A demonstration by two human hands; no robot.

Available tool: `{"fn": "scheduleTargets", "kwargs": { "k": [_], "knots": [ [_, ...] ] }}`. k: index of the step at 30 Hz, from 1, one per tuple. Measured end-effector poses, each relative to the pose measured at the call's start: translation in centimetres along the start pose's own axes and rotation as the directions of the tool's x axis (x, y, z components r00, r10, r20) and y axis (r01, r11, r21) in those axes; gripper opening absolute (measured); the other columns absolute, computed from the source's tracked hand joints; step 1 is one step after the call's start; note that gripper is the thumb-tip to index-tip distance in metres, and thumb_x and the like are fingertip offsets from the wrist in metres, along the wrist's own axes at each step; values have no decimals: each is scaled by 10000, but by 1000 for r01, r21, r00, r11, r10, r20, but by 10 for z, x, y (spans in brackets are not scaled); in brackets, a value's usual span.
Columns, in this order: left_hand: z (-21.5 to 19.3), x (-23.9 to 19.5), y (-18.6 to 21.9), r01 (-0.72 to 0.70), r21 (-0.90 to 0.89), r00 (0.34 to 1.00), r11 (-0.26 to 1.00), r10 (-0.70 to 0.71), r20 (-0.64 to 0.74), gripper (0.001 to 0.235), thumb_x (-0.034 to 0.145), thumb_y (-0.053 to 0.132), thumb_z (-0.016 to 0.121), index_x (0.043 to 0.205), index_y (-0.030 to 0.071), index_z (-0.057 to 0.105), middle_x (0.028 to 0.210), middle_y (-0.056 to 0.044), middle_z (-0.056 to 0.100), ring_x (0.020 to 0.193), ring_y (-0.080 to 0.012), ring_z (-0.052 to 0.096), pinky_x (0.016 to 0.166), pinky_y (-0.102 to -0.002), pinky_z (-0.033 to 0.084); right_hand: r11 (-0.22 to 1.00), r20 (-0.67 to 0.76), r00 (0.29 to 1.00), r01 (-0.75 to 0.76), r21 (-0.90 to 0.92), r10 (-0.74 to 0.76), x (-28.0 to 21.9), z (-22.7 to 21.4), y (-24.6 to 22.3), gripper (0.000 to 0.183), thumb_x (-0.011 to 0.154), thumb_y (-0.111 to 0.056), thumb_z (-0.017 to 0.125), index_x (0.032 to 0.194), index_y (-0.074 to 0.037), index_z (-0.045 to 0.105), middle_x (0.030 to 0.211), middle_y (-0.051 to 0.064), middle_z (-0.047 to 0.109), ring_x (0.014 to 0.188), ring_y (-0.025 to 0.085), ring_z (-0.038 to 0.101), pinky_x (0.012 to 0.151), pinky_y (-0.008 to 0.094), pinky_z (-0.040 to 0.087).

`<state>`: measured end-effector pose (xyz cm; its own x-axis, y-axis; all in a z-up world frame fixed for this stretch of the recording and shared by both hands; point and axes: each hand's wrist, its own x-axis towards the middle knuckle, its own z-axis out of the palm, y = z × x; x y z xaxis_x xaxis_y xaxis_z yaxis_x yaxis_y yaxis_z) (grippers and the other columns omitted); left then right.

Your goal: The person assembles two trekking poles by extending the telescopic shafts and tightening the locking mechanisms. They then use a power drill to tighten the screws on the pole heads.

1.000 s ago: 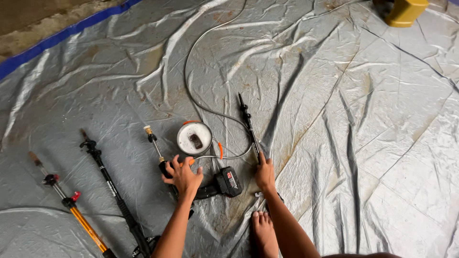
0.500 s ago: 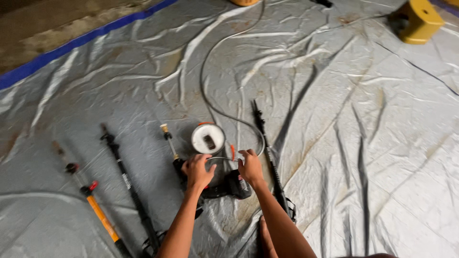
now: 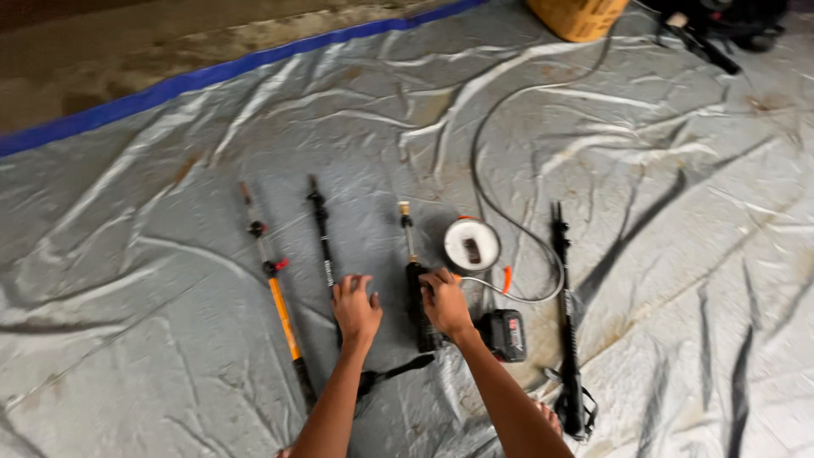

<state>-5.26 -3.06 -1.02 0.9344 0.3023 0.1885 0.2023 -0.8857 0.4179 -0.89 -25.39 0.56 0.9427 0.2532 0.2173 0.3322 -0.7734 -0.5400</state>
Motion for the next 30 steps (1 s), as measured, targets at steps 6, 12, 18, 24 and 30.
{"fn": "scheduleTargets", "kwargs": {
  "k": [6, 12, 18, 24, 30],
  "knots": [
    [15, -22, -63, 211, -36, 962, 977, -201, 183, 590, 779, 194, 933, 1301, 164, 659, 1364, -98, 517, 1224, -385, 645, 978, -525, 644, 992, 192, 977, 110, -68, -95, 4, 33, -55, 290, 969, -184, 744, 1253, -144, 784, 1177, 82, 675, 1194, 363, 714, 1060, 461, 601],
    [-10, -31, -63, 332, -211, 930, 919, -283, 233, 621, 901, 5, 742, 1423, 164, 446, 1290, -197, 564, 1068, -470, 753, 938, -608, 645, 994, 357, 933, 71, -85, -36, -1, 68, -95, 412, 974, -244, 720, 1378, -166, 708, 1310, 113, 615, 1288, 376, 654, 1124, 478, 572],
    [65, -7, -129, 411, -543, 906, 732, -265, 329, 602, 762, 18, 681, 1362, -6, 639, 1133, -296, 719, 1014, -597, 750, 773, -635, 623, 998, 494, 869, 29, -63, 6, -26, 125, -88, 470, 1042, -419, 672, 1448, -185, 648, 1310, 169, 649, 1276, 438, 679, 1115, 545, 565],
    [50, -20, -122, 644, -592, 763, 484, -345, 547, 625, 892, 261, 571, 1458, 27, 695, 1177, -269, 781, 986, -399, 809, 756, -531, 642, 837, 655, 739, -454, 307, 161, -52, 171, -86, 828, 1065, -861, 527, 1557, -202, 618, 1529, 199, 625, 1412, 422, 633, 1189, 506, 521],
    [-38, -20, -83, 584, -449, 766, 676, -276, 581, 805, 1051, 663, 503, 1143, -71, 821, 1240, -346, 772, 1257, -539, 689, 1062, -604, 522, 752, 744, 662, -536, 384, 92, -65, 135, -104, 699, 1044, -295, 787, 1641, -88, 490, 1190, 223, 757, 1074, 371, 812, 818, 484, 697]
  ]
}}
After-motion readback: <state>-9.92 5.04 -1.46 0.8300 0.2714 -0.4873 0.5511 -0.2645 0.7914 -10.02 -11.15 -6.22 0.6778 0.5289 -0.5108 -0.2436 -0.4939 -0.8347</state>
